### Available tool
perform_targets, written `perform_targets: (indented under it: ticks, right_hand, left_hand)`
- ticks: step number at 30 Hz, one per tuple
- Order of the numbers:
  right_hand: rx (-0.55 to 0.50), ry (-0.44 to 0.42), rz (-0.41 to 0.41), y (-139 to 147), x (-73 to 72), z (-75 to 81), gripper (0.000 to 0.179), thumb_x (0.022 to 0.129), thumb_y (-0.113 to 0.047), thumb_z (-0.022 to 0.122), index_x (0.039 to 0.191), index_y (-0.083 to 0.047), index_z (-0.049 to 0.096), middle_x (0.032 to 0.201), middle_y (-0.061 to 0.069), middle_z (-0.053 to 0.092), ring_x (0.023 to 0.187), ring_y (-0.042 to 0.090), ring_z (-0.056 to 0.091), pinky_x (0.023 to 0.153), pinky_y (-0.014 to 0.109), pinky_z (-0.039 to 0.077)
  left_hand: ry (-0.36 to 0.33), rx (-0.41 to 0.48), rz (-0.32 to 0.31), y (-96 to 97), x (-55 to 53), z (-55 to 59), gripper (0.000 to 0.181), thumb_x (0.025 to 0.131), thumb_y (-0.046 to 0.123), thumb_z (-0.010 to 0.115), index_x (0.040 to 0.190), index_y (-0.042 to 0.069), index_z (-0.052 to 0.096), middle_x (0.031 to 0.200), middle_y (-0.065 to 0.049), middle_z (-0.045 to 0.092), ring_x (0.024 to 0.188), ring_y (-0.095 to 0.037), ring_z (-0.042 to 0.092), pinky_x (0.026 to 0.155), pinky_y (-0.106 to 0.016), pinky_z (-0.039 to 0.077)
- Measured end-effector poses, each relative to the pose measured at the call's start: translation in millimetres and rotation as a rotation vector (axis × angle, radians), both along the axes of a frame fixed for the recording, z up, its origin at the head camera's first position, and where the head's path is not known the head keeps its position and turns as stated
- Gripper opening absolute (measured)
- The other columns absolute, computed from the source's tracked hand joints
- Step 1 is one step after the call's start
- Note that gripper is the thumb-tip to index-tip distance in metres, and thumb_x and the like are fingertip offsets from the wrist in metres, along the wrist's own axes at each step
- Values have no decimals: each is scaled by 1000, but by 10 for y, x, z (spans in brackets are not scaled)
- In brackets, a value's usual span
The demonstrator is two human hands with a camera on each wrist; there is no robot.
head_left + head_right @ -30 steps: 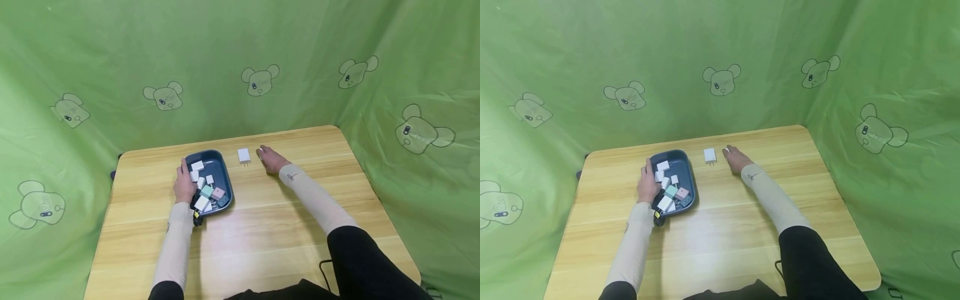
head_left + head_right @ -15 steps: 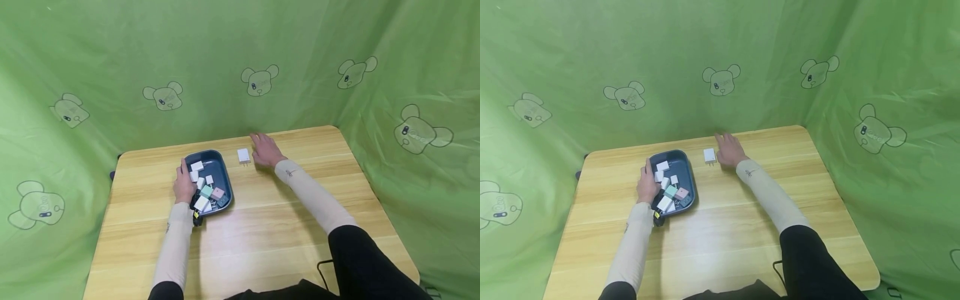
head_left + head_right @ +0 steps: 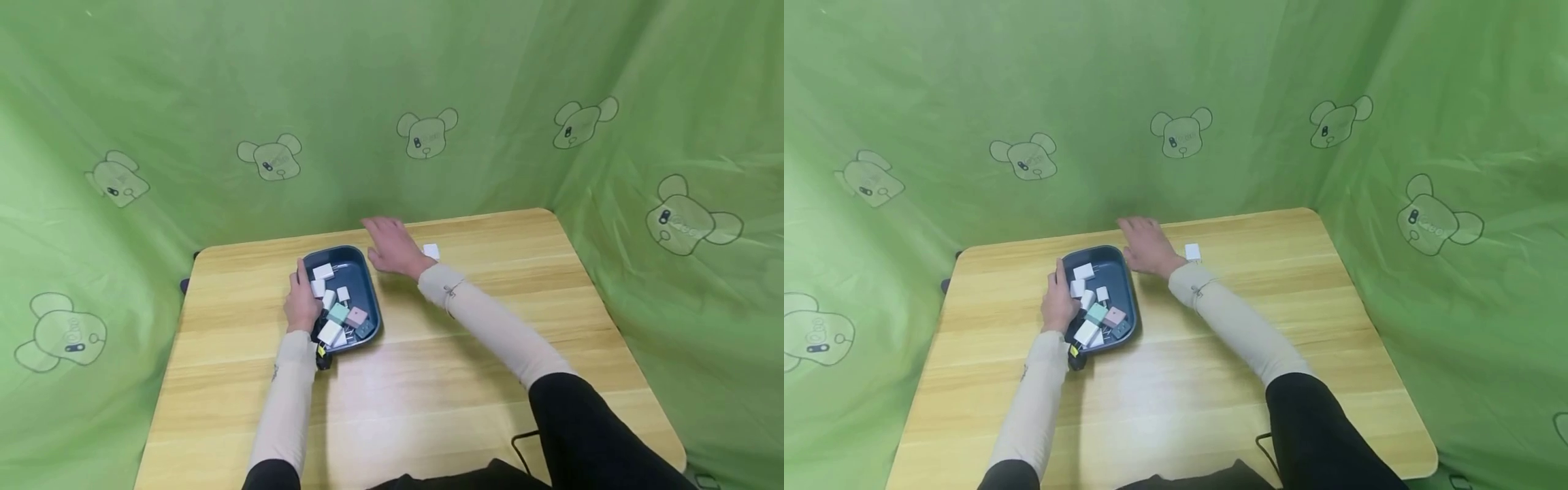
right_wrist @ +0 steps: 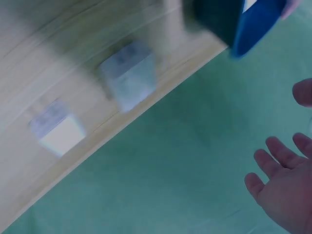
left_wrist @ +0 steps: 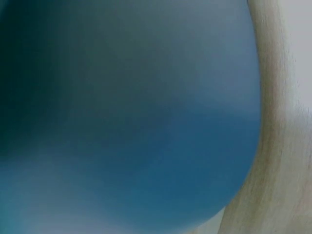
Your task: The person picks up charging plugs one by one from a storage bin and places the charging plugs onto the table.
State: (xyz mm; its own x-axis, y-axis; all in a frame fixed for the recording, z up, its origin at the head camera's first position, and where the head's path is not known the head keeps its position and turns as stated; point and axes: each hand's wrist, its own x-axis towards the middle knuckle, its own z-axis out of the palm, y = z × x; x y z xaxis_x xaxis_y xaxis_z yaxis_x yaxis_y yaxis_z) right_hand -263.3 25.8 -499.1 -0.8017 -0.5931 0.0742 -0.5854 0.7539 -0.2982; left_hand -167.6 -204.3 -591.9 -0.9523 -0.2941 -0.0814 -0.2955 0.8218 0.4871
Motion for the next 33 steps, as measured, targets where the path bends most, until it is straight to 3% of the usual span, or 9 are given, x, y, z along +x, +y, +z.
perform_targets:
  ticks: [14, 23, 33]
  right_hand:
    - [77, -2, 136, -503, 394, -111, 62, 95, -26, 65, 150, -8, 43, 150, 14, 54, 142, 30, 49, 124, 51, 31]
    - [172, -77, 125, -702, 529, -272, 63, 95, -35, 66, 150, -13, 44, 149, 13, 55, 140, 31, 50, 122, 52, 32]
    - [286, -78, 117, -829, 627, -420, 68, 92, -52, 66, 148, -19, 47, 147, 9, 57, 137, 29, 53, 119, 51, 36]
  left_hand:
    - [-7, -12, -19, -1, -7, -17, 116, 76, 0, 76, 165, 18, 2, 156, -21, 36, 92, -47, 66, 77, -58, 58]
    - [0, -12, -14, -14, 26, -16, 115, 78, 0, 76, 165, 17, 3, 155, -22, 36, 93, -49, 66, 77, -59, 57]
    - [22, -5, -9, -14, 10, -27, 114, 76, 0, 77, 165, 17, 7, 154, -21, 38, 90, -49, 66, 76, -59, 57]
